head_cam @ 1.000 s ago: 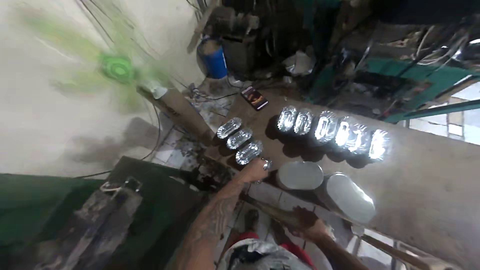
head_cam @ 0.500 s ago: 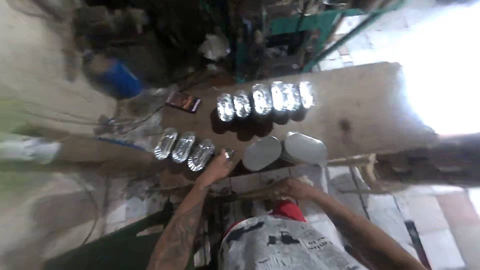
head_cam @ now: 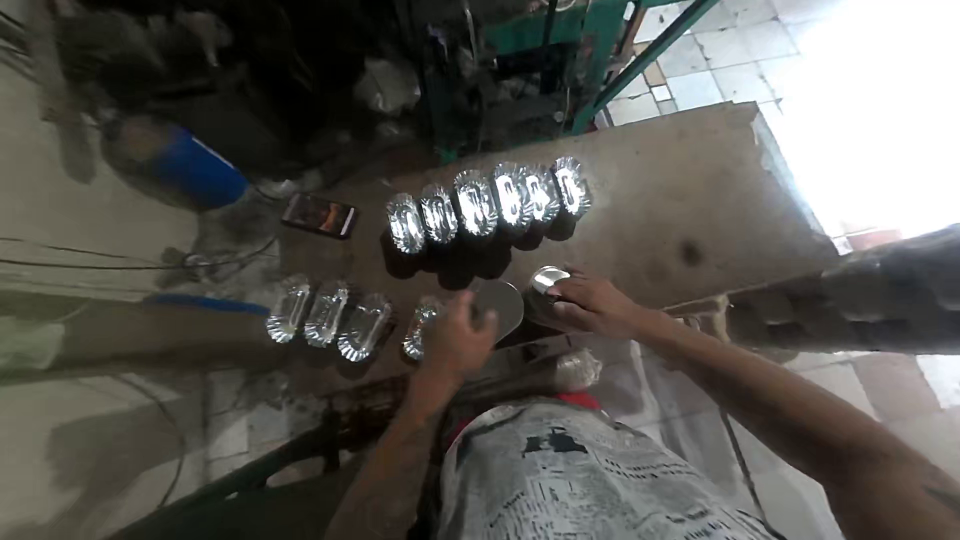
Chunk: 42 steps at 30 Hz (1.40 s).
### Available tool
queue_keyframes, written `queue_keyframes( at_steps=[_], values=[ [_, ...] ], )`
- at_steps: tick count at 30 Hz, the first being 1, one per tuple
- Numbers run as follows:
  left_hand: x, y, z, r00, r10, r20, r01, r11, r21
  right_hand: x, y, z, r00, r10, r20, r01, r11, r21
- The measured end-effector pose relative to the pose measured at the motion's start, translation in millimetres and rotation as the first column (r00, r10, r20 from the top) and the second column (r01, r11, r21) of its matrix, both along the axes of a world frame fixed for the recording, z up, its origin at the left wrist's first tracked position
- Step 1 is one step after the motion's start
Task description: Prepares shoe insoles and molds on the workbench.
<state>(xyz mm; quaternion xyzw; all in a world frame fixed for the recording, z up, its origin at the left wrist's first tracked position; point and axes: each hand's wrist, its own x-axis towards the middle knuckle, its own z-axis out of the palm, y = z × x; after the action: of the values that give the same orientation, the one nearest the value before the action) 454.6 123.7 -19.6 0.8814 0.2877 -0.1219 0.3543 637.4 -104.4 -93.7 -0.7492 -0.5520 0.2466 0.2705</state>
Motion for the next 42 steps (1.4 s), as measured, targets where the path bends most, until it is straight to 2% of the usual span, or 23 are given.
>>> queue_keyframes(
  at_steps=[2, 3, 5, 8, 10, 12, 16, 20, 22, 25, 27, 28, 29, 30, 31, 32, 33, 34, 36, 38, 40, 41, 42],
  values=[
    [34, -15, -12, 0.94, -0.249, -0.235, 0.248, 0.968, -0.033, 5, 1, 2, 0.999, 0.034, -0.037, -0.033, 0.999, 0.022],
    [43, -10, -25, 0.899, -0.34, -0.275, 0.329, 0.94, -0.088, 7, 0, 2, 0.998, 0.047, -0.047, -0.045, 0.998, 0.032],
    [51, 14, -38, 0.862, -0.464, -0.206, 0.411, 0.876, -0.253, 10, -1, -1, 0.996, 0.056, -0.063, -0.053, 0.997, 0.06],
    [57, 43, -38, 0.829, -0.555, -0.072, 0.432, 0.717, -0.546, 10, -2, -1, 0.993, 0.057, -0.105, -0.048, 0.995, 0.087],
    [64, 50, -39, 0.811, -0.584, -0.043, 0.427, 0.639, -0.64, 10, 0, 1, 0.991, 0.057, -0.118, -0.043, 0.992, 0.118],
    [68, 56, -42, 0.8, -0.598, -0.038, 0.428, 0.614, -0.663, 10, 1, -1, 0.993, 0.047, -0.109, -0.03, 0.988, 0.152],
    [62, 54, -36, 0.815, -0.578, -0.047, 0.42, 0.644, -0.639, -3, 3, -6, 1.0, -0.001, -0.002, 0.001, 0.983, 0.184],
    [62, 45, -33, 0.765, -0.644, -0.011, 0.554, 0.668, -0.497, -15, 0, -4, 0.995, -0.076, 0.059, 0.076, 0.997, -0.006],
    [59, 42, -34, 0.785, -0.619, 0.042, 0.586, 0.718, -0.375, -18, 6, 3, 0.99, -0.097, 0.107, 0.108, 0.988, -0.111],
    [29, 25, -26, 0.85, -0.508, 0.143, 0.524, 0.845, -0.11, -44, 15, 31, 0.936, -0.137, 0.324, 0.193, 0.97, -0.147],
    [-5, 12, 2, 0.86, -0.415, 0.297, 0.434, 0.901, 0.0, -75, 16, 68, 0.89, -0.292, 0.352, 0.332, 0.941, -0.059],
    [-26, 7, 18, 0.859, -0.304, 0.411, 0.358, 0.932, -0.058, -90, 14, 81, 0.882, -0.379, 0.281, 0.371, 0.925, 0.082],
    [-47, 1, 29, 0.848, -0.111, 0.518, 0.253, 0.944, -0.213, -105, 13, 86, 0.884, -0.455, 0.107, 0.427, 0.879, 0.212],
    [-66, -6, 33, 0.822, 0.131, 0.554, 0.142, 0.895, -0.422, -121, 17, 88, 0.846, -0.491, -0.208, 0.532, 0.805, 0.263],
    [-80, -15, 31, 0.785, 0.361, 0.504, 0.029, 0.791, -0.611, -140, 25, 88, 0.69, -0.458, -0.561, 0.662, 0.713, 0.232],
    [-90, -24, 24, 0.739, 0.539, 0.404, -0.083, 0.668, -0.739, -158, 37, 85, 0.492, -0.415, -0.765, 0.754, 0.643, 0.136],
    [-100, -31, 16, 0.709, 0.645, 0.286, -0.156, 0.538, -0.828, -175, 49, 80, 0.36, -0.393, -0.846, 0.779, 0.626, 0.041],
    [-108, -37, 7, 0.673, 0.72, 0.169, -0.229, 0.42, -0.878, -187, 57, 73, 0.295, -0.374, -0.879, 0.755, 0.655, -0.025],
    [-124, -47, -2, 0.599, 0.8, -0.033, -0.298, 0.184, -0.936, -197, 57, 67, 0.259, -0.341, -0.904, 0.612, 0.782, -0.119],
    [-134, -56, 0, 0.458, 0.881, -0.119, -0.217, -0.02, -0.976, -185, 48, 70, 0.215, -0.185, -0.959, 0.396, 0.914, -0.088],
    [-132, -73, -16, 0.389, 0.916, -0.1, -0.072, -0.079, -0.994, -178, 41, 63, 0.081, -0.033, -0.996, 0.296, 0.955, -0.007],
    [-126, -81, -33, 0.406, 0.909, -0.098, -0.058, -0.082, -0.995, -177, 37, 55, 0.062, -0.022, -0.998, 0.309, 0.951, -0.002],
    [-118, -85, -52, 0.45, 0.886, -0.115, -0.126, -0.065, -0.99, -173, 30, 41, 0.121, -0.071, -0.99, 0.342, 0.939, -0.026]
  ],
)
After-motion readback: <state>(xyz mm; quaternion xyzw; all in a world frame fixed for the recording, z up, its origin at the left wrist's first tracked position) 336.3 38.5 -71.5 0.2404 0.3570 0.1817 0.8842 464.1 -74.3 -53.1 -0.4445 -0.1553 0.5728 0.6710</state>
